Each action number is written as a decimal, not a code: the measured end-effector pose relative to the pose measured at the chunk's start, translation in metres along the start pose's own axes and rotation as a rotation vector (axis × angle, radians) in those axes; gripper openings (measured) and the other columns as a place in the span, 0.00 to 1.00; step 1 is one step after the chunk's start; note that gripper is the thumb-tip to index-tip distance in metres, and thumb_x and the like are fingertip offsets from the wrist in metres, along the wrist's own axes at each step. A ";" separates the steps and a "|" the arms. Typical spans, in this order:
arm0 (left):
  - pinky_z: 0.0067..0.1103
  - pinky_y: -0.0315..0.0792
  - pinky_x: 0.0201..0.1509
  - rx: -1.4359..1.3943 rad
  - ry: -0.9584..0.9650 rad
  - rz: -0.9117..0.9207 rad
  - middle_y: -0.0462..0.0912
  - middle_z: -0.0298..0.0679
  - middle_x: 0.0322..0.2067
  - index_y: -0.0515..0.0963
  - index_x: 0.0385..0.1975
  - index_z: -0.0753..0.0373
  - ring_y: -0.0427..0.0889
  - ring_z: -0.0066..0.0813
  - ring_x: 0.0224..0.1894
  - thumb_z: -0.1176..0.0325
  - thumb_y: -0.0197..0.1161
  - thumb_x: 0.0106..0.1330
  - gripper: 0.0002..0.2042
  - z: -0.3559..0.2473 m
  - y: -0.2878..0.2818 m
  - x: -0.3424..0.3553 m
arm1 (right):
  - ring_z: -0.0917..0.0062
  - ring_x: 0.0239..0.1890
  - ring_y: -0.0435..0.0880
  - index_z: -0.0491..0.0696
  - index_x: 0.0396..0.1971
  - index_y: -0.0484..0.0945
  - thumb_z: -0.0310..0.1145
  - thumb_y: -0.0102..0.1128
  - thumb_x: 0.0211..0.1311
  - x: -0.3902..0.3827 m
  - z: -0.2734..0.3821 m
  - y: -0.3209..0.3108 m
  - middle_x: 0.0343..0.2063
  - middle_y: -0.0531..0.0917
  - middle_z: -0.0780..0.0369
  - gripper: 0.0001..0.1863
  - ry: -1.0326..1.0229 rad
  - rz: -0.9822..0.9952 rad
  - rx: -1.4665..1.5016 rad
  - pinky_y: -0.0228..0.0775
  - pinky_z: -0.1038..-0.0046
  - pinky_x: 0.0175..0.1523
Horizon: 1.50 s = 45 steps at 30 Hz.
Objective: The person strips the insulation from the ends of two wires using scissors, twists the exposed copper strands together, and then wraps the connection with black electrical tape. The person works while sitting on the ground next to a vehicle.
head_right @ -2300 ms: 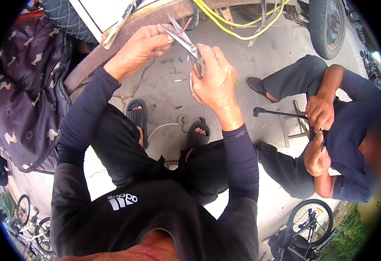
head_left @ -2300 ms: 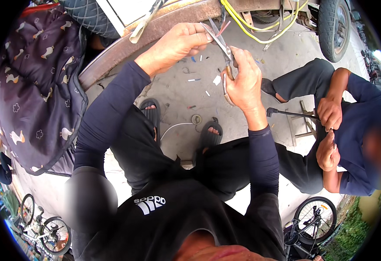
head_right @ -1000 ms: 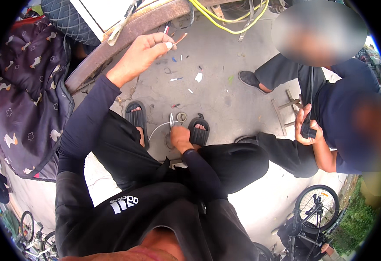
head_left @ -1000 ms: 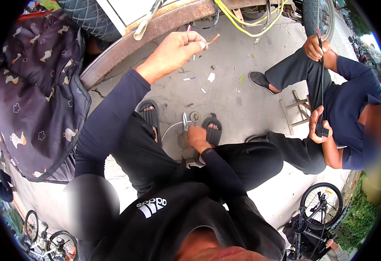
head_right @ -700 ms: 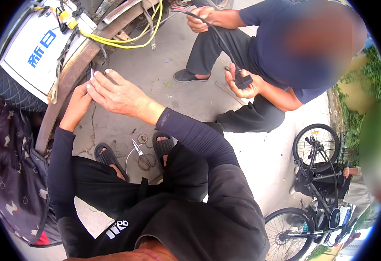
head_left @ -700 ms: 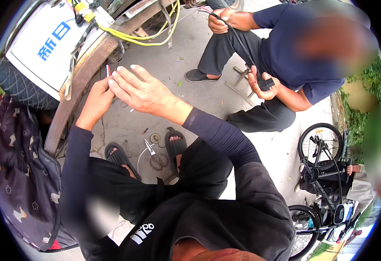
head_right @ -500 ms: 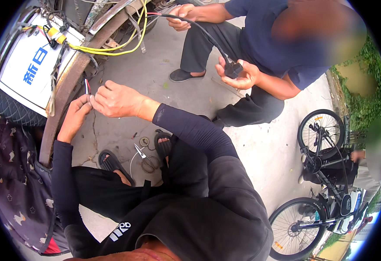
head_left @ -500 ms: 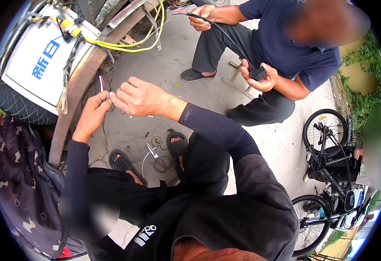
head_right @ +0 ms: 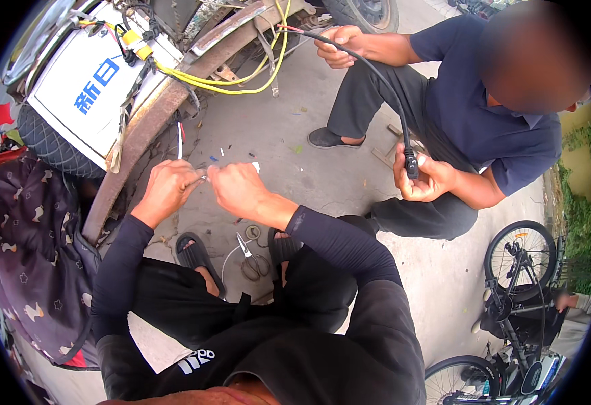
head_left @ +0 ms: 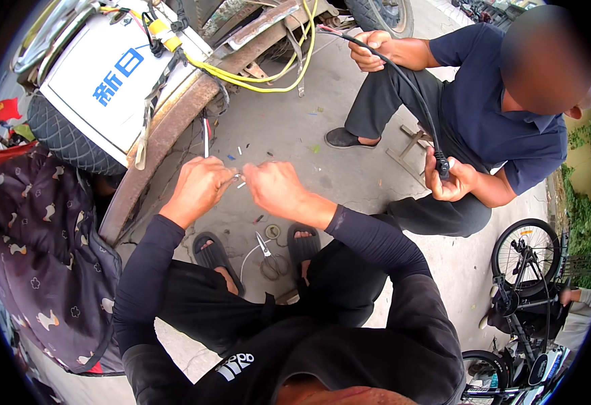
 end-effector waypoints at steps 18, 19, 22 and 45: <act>0.38 0.76 0.39 -0.216 -0.092 0.047 0.81 0.46 0.32 0.82 0.43 0.68 0.82 0.50 0.36 0.76 0.62 0.60 0.11 -0.010 0.005 0.015 | 0.78 0.31 0.79 0.45 0.44 0.81 0.33 0.63 0.50 -0.029 0.015 -0.030 0.23 0.74 0.68 0.19 -0.364 -0.402 -0.637 0.67 0.76 0.27; 0.38 0.76 0.37 -0.212 -0.077 0.033 0.81 0.45 0.31 0.82 0.41 0.67 0.82 0.49 0.35 0.75 0.63 0.60 0.10 -0.011 0.002 0.015 | 0.78 0.31 0.79 0.46 0.43 0.81 0.34 0.62 0.50 -0.029 0.015 -0.033 0.23 0.74 0.68 0.18 -0.374 -0.418 -0.637 0.66 0.76 0.27; 0.37 0.76 0.33 -0.196 -0.053 0.007 0.81 0.42 0.29 0.82 0.39 0.63 0.82 0.46 0.33 0.73 0.64 0.60 0.08 -0.005 -0.009 0.006 | 0.78 0.29 0.78 0.46 0.38 0.80 0.34 0.62 0.56 -0.021 0.020 -0.031 0.22 0.72 0.69 0.11 -0.375 -0.406 -0.590 0.65 0.76 0.27; 0.36 0.78 0.39 -0.178 -0.074 0.009 0.86 0.44 0.36 0.83 0.46 0.63 0.85 0.47 0.37 0.72 0.62 0.62 0.13 -0.009 -0.043 -0.010 | 0.79 0.27 0.77 0.46 0.41 0.80 0.35 0.60 0.52 -0.019 0.055 -0.051 0.26 0.75 0.67 0.15 -0.332 -0.430 -0.654 0.69 0.76 0.26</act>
Point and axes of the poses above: each hand's wrist, its own x-axis towards the middle knuckle, its own y-axis out of the palm, z = x × y, the point moved 6 cm from there along x, towards the middle knuckle
